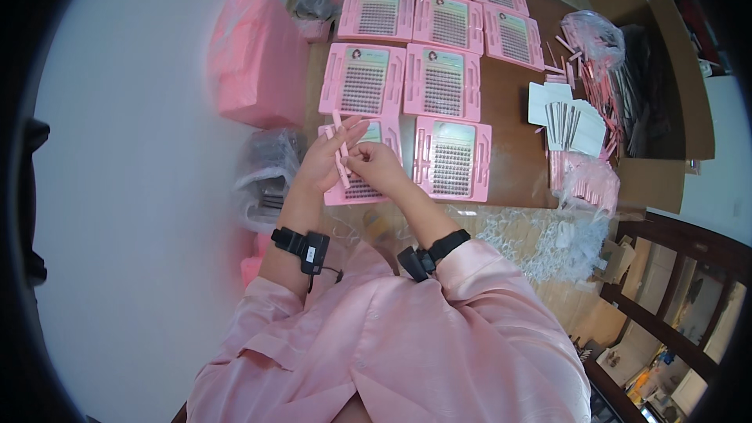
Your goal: The person assembles pink plastic trays by inserting small pink sticks into slots on each tray. The person handles multiple trays laid out on a table, repeatedly picking up sticks and placing them into the trays.
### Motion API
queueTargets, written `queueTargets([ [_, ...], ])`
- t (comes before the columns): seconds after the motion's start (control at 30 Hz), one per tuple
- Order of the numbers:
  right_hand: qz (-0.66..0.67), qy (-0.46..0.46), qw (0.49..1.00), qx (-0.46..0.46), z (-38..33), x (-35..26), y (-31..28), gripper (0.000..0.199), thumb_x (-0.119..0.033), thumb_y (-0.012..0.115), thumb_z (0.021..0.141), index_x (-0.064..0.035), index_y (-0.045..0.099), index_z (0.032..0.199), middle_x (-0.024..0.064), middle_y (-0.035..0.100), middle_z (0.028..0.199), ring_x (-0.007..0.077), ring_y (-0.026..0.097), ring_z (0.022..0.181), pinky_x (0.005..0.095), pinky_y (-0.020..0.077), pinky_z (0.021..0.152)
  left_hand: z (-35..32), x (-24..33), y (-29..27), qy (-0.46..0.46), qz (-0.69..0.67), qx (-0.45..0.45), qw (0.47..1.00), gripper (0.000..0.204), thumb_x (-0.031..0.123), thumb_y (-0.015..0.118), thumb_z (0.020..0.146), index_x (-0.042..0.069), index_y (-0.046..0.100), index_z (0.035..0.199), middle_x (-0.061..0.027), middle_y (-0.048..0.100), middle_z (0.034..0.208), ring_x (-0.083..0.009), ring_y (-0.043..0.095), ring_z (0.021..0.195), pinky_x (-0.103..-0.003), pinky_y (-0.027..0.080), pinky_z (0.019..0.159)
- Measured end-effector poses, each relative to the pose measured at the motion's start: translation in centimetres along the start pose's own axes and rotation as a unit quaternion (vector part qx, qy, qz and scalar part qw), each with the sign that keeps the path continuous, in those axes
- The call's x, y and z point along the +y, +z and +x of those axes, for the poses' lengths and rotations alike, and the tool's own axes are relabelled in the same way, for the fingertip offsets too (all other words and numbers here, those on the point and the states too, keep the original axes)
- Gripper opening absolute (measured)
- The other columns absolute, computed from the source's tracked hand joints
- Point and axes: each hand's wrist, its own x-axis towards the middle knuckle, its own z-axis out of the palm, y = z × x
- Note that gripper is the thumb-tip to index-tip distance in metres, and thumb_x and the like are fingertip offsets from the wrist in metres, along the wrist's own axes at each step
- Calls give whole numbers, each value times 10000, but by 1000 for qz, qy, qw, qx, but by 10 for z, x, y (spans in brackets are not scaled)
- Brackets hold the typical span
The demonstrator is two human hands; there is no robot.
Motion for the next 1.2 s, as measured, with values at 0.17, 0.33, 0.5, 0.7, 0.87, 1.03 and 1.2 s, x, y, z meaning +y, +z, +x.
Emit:
queueTargets([
  [0.17,-77,-21,992,99,18,8,-56,207,-175,610,927,16,664,870,75,648,704,138,614,614,302,498,585,51,-12,24,-28,247,85,965,473,286,545,1026,-5,488,1395,-135,620,1264,-195,626,1035,-343,541,821],
  [0.33,-29,40,987,153,75,6,-136,269,-174,512,943,31,628,813,114,632,676,199,617,566,350,493,542,128,-19,42,75,538,191,818,254,240,652,900,22,730,1003,-157,735,894,-265,711,820,-379,543,742],
  [0.5,123,106,981,111,125,6,-165,195,-115,517,960,37,605,877,90,628,746,160,591,589,275,475,542,191,-19,45,110,641,210,730,288,326,726,823,45,749,883,-160,728,829,-330,706,787,-424,542,733],
  [0.7,154,86,948,265,119,7,-148,232,-123,591,941,32,609,770,128,658,643,210,707,592,318,533,513,230,-21,52,47,698,247,670,420,451,780,742,37,736,791,-169,717,759,-323,703,731,-415,538,691],
  [0.87,-113,21,935,335,122,16,-142,246,-198,680,862,5,651,726,150,665,633,264,683,589,395,540,609,246,-23,52,45,727,246,640,434,440,808,717,25,693,779,-168,701,730,-341,693,710,-433,531,663],
  [1.03,-294,-28,904,309,117,17,-154,238,-196,705,831,18,674,733,121,670,624,182,676,570,345,539,586,249,-26,46,74,752,240,609,424,415,816,722,20,668,762,-178,685,712,-354,688,711,-441,526,653],
  [1.2,-64,-13,974,216,107,-7,-160,219,-175,724,853,13,675,752,103,661,645,176,656,598,341,526,581,237,-24,55,92,573,240,778,384,415,671,905,43,628,821,-107,644,697,-247,618,636,-379,486,596],
])
